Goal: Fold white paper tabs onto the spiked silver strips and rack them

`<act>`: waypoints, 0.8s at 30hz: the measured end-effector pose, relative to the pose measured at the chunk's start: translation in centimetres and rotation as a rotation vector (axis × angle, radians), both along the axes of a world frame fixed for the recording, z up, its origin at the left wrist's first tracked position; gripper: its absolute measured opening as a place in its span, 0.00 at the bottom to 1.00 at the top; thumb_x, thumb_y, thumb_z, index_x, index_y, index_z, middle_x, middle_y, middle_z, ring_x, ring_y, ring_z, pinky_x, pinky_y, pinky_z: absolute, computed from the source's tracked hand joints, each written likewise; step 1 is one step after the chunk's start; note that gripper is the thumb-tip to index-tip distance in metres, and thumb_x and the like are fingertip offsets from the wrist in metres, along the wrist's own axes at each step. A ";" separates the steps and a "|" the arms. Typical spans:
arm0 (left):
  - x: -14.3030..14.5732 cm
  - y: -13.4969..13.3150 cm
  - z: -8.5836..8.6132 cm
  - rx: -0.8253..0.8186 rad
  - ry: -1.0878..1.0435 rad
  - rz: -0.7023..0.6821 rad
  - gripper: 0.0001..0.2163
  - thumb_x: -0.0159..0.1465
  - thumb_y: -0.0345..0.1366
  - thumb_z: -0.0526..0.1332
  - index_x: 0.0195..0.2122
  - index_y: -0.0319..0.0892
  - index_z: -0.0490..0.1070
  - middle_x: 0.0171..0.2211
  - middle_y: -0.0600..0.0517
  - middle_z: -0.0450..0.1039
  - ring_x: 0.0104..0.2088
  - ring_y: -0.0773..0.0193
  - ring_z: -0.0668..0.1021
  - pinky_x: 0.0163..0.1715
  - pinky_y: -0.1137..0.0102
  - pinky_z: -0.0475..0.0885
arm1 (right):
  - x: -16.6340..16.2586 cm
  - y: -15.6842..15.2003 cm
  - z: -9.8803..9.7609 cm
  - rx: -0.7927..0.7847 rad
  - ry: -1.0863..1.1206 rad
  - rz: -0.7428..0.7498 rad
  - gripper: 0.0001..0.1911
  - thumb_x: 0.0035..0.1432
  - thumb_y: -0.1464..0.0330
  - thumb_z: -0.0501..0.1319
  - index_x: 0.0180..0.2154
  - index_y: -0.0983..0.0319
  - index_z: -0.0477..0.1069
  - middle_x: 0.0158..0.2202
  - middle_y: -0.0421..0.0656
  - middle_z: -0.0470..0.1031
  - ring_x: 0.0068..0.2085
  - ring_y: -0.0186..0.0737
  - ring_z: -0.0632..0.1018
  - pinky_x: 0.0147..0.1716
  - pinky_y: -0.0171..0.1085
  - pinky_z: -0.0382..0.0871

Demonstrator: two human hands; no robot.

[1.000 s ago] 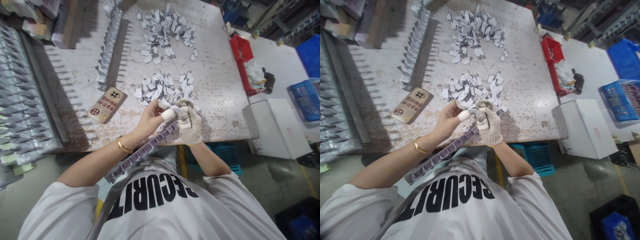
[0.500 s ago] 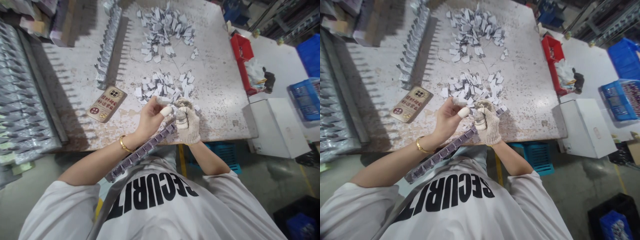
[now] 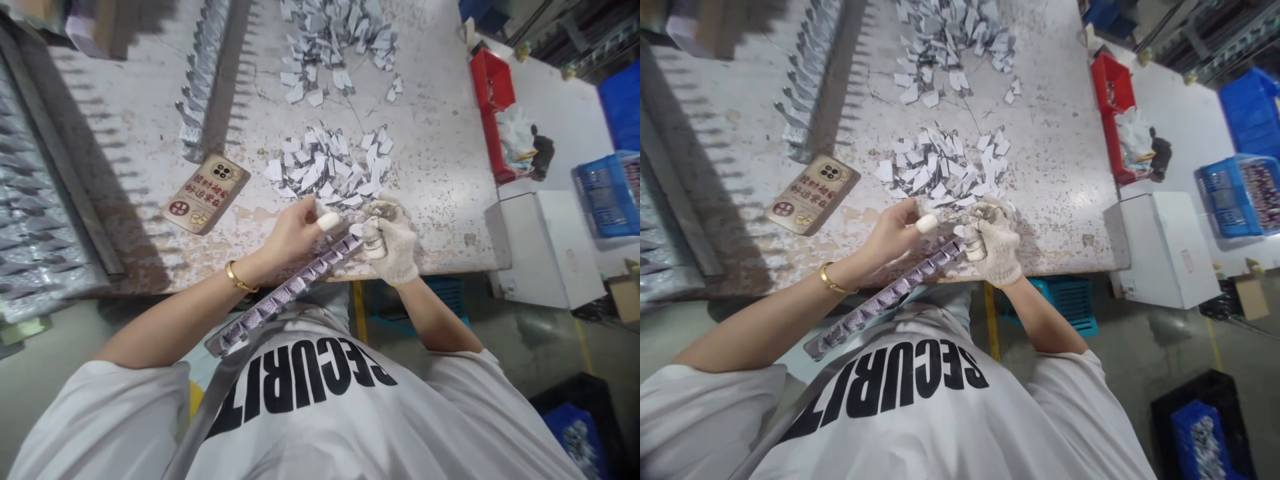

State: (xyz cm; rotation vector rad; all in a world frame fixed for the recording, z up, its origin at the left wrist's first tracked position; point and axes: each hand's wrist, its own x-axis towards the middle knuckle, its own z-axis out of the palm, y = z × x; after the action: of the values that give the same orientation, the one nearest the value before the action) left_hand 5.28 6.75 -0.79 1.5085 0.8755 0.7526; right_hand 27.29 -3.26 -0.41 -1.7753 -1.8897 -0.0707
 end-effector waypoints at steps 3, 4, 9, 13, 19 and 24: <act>-1.2 0.4 -0.7 0.180 0.246 0.026 0.20 0.69 0.41 0.63 0.20 0.44 0.62 0.18 0.55 0.61 0.22 0.66 0.62 0.28 0.65 0.53 | 0.4 -0.8 -0.6 0.042 -0.115 0.024 0.14 0.70 0.60 0.58 0.33 0.56 0.77 0.54 0.50 0.82 0.66 0.61 0.75 0.69 0.65 0.69; -1.5 0.5 -0.8 0.245 0.297 0.027 0.20 0.68 0.39 0.61 0.19 0.44 0.60 0.17 0.55 0.60 0.22 0.65 0.61 0.29 0.65 0.53 | 0.3 -0.9 -0.9 0.033 -0.145 0.044 0.13 0.70 0.60 0.59 0.33 0.56 0.77 0.54 0.50 0.82 0.66 0.61 0.75 0.70 0.65 0.66; -1.7 0.5 -1.1 0.459 0.425 0.041 0.13 0.62 0.35 0.63 0.24 0.45 0.60 0.21 0.52 0.66 0.25 0.62 0.65 0.29 0.64 0.56 | 0.1 -0.9 -1.0 -0.033 -0.204 0.103 0.11 0.68 0.63 0.62 0.31 0.56 0.75 0.52 0.48 0.82 0.65 0.59 0.76 0.75 0.64 0.59; -1.5 0.4 -1.8 0.417 0.476 0.006 0.02 0.61 0.31 0.61 0.35 0.44 0.70 0.29 0.48 0.76 0.29 0.58 0.73 0.30 0.65 0.59 | 0.1 -0.5 -0.4 -0.092 -0.255 0.139 0.12 0.70 0.62 0.60 0.32 0.56 0.75 0.50 0.47 0.83 0.62 0.55 0.77 0.73 0.62 0.63; -1.8 0.5 -2.9 0.487 0.567 -0.054 0.06 0.67 0.35 0.60 0.31 0.44 0.71 0.24 0.48 0.73 0.26 0.59 0.70 0.30 0.64 0.53 | -0.1 -0.9 -0.4 -0.087 -0.238 0.094 0.11 0.70 0.64 0.59 0.35 0.56 0.77 0.50 0.49 0.84 0.63 0.56 0.77 0.72 0.62 0.65; -1.8 0.7 -2.9 0.530 0.575 -0.094 0.07 0.66 0.34 0.59 0.30 0.43 0.71 0.26 0.46 0.74 0.26 0.57 0.70 0.30 0.63 0.53 | -0.5 -0.8 0.1 -0.037 -0.282 0.158 0.07 0.68 0.67 0.61 0.35 0.56 0.76 0.48 0.45 0.84 0.60 0.54 0.80 0.73 0.63 0.63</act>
State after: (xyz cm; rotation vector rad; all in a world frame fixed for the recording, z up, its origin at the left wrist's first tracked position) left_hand 3.49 7.41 -3.73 2.2897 1.0624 0.5008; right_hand 26.81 -4.02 -0.35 -1.7051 -2.2380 -0.2406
